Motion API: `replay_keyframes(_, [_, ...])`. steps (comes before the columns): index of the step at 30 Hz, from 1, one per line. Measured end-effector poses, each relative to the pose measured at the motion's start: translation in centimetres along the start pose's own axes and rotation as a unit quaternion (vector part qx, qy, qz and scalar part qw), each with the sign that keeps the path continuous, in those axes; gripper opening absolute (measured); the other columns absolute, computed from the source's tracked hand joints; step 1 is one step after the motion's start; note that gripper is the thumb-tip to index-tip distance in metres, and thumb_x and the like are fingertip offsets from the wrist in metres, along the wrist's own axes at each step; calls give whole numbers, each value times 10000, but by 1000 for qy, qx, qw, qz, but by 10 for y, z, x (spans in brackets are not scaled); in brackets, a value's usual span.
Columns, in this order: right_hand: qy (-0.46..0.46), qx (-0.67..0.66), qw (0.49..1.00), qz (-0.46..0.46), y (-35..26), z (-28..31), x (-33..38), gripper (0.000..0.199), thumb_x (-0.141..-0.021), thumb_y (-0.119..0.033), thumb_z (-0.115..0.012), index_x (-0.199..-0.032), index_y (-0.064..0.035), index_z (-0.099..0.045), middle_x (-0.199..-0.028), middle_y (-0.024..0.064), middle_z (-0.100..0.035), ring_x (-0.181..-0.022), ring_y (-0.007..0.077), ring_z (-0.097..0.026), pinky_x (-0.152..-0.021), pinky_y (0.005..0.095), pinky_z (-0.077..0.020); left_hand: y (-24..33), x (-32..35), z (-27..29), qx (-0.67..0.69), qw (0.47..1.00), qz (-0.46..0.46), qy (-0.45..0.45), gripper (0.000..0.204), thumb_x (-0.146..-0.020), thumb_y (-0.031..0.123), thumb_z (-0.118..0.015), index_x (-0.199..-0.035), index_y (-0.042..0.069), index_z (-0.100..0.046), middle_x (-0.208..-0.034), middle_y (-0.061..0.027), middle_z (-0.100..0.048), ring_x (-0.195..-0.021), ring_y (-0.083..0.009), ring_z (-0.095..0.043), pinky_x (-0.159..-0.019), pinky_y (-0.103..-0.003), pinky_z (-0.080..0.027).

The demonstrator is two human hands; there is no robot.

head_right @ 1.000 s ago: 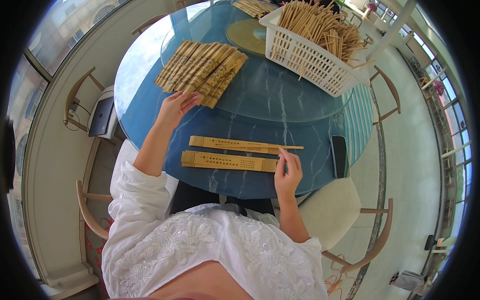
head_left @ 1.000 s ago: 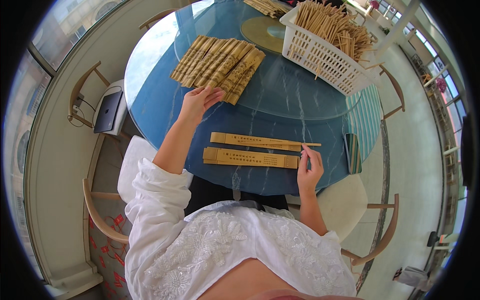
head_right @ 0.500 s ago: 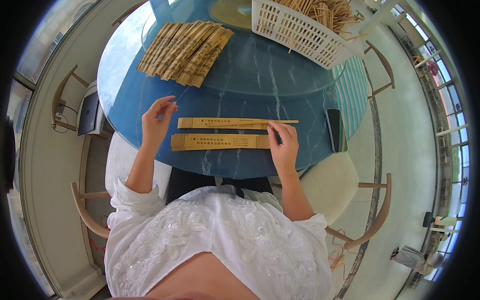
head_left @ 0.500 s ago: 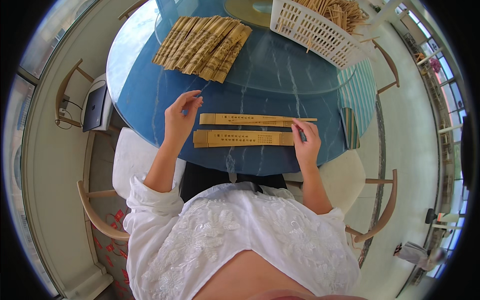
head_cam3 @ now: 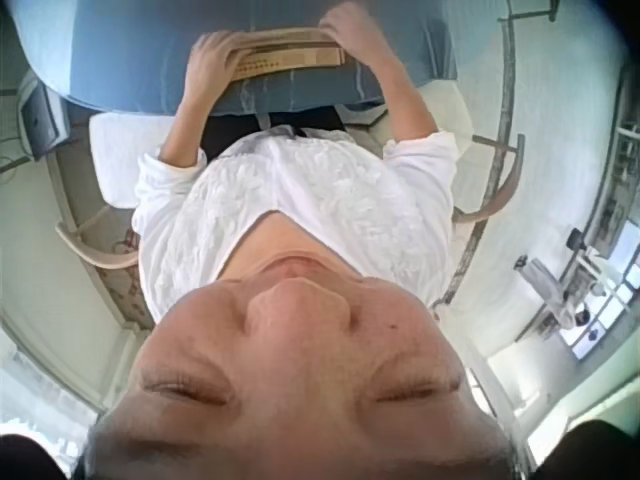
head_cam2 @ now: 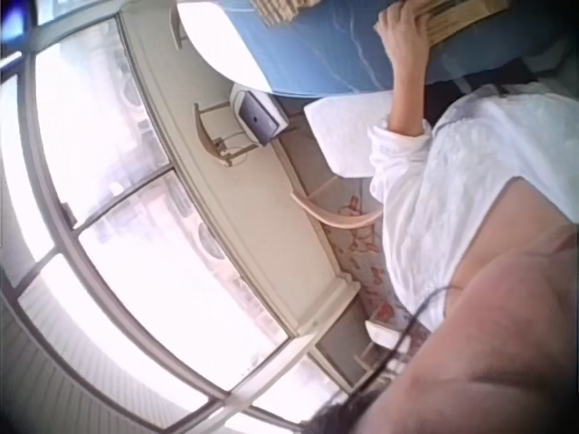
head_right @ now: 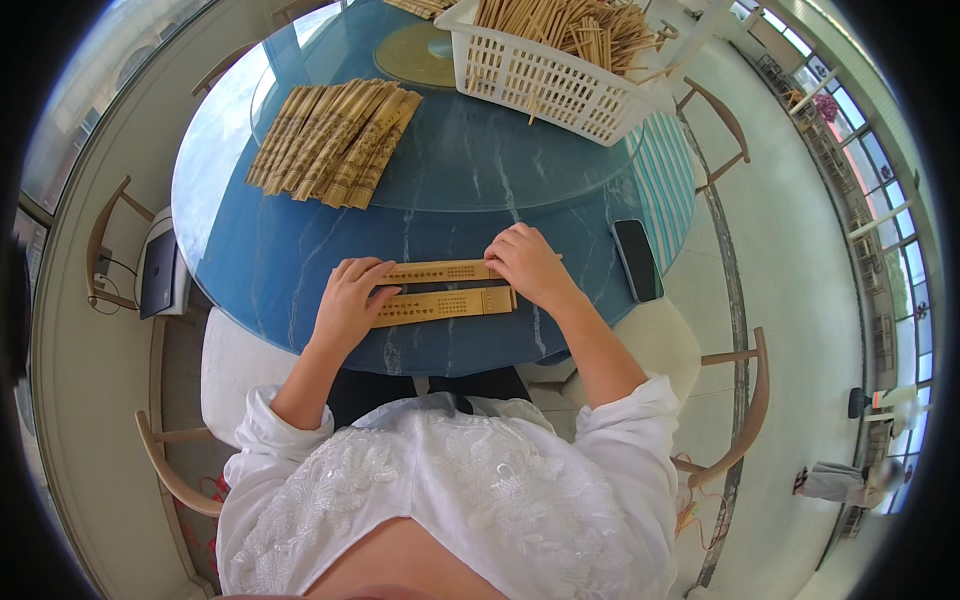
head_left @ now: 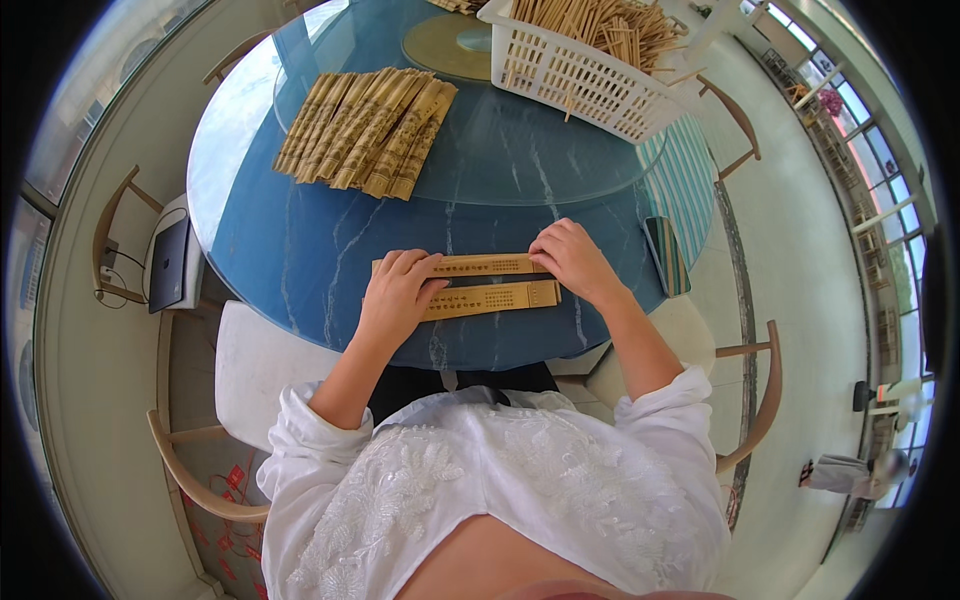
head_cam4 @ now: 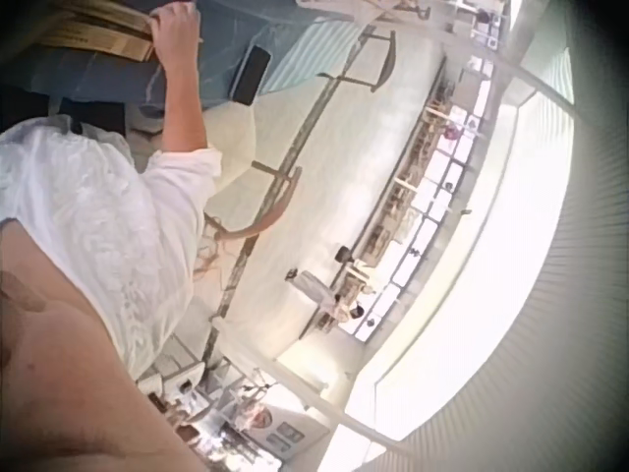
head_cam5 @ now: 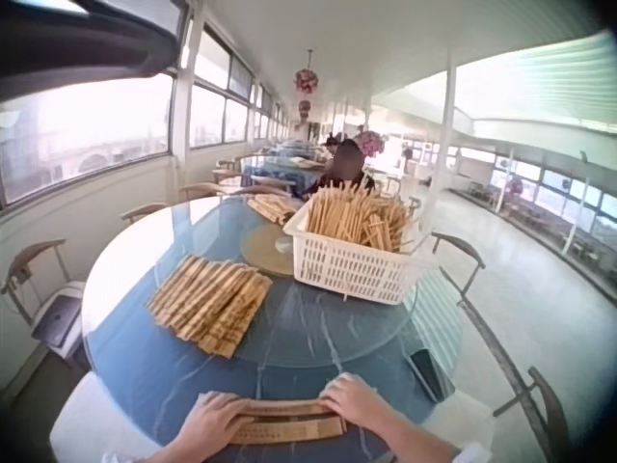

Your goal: The person repeatedly picks thin bamboo strips from a white basket and places them onto rectangular bamboo sheets on a blue table. They align each strip along the sheet and adjust its position before moving to the next strip. The process continues with multiple sheets and strips throughout the clip.

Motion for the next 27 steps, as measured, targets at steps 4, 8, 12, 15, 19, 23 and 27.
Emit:
replay_keyframes(4, [24, 9, 998, 60, -19, 15, -15, 114, -861, -185, -684, -889, -79, -649, -931, 20, -616, -953, 217, -558, -885, 352, -449, -4, -8, -10, -35, 999, -8, -38, 202, -873, 141, -674, -1052, 48, -692, -952, -72, -682, -942, -260, -621, -835, -382, -494])
replay_keyframes(8, [55, 32, 995, 82, -20, 49, -35, 189, -860, -239, -708, -939, -85, -633, -1002, 23, -629, -1024, 219, -572, -906, 364, -446, -12, -23, 4, 4, 1000, -14, 11, 117, -892, 101, -638, -990, 40, -662, -866, -80, -661, -819, -273, -640, -744, -369, -516])
replay_keyframes(12, [259, 4, 965, -39, 55, 135, -84, 195, -898, -191, -671, -1042, -60, -658, -979, 89, -676, -961, 286, -629, -856, 386, -497, -54, -21, 11, 48, 995, 81, 32, 110, -905, 85, -631, -985, 21, -672, -840, -109, -655, -783, -302, -640, -706, -373, -518])
replay_keyframes(15, [308, -23, 931, -193, 138, 177, -131, 211, -921, -210, -638, -1055, -58, -695, -958, 100, -707, -857, 264, -673, -759, 403, -537, -66, -14, 9, 91, 989, 114, 29, 106, -898, 63, -642, -983, 16, -686, -835, -117, -654, -765, -302, -642, -680, -359, -515])
replay_keyframes(19, [159, 55, 931, -325, 236, 174, -193, 323, -898, -318, -662, -1106, -76, -709, -1009, 114, -722, -924, 289, -678, -816, 404, -535, -68, -17, 9, 115, 988, 90, 41, 99, -887, 45, -655, -970, 1, -685, -832, -123, -654, -752, -303, -642, -670, -351, -513])
replay_keyframes(23, [-84, 194, 901, -378, 299, 149, -240, 418, -888, -377, -670, -1191, -89, -691, -1122, 151, -694, -1000, 322, -665, -858, 427, -520, -68, -21, 13, 135, 986, 72, 62, 114, -877, -2, -649, -988, -14, -676, -827, -129, -657, -729, -286, -651, -650, -328, -520])
replay_keyframes(27, [-171, 156, 861, -453, 303, 119, -259, 431, -890, -319, -663, -1233, -58, -670, -1246, 155, -650, -1107, 308, -630, -904, 426, -497, -73, -16, 26, 130, 983, 98, 84, 120, -870, -26, -648, -986, -14, -675, -829, -126, -662, -716, -267, -657, -638, -319, -524])
Point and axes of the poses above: each hand's wrist, its own x-axis away from the middle knuckle, its own z-axis out of the back of the hand, y = z × x, the point moved 7 cm from there along -x, towards the middle knuckle
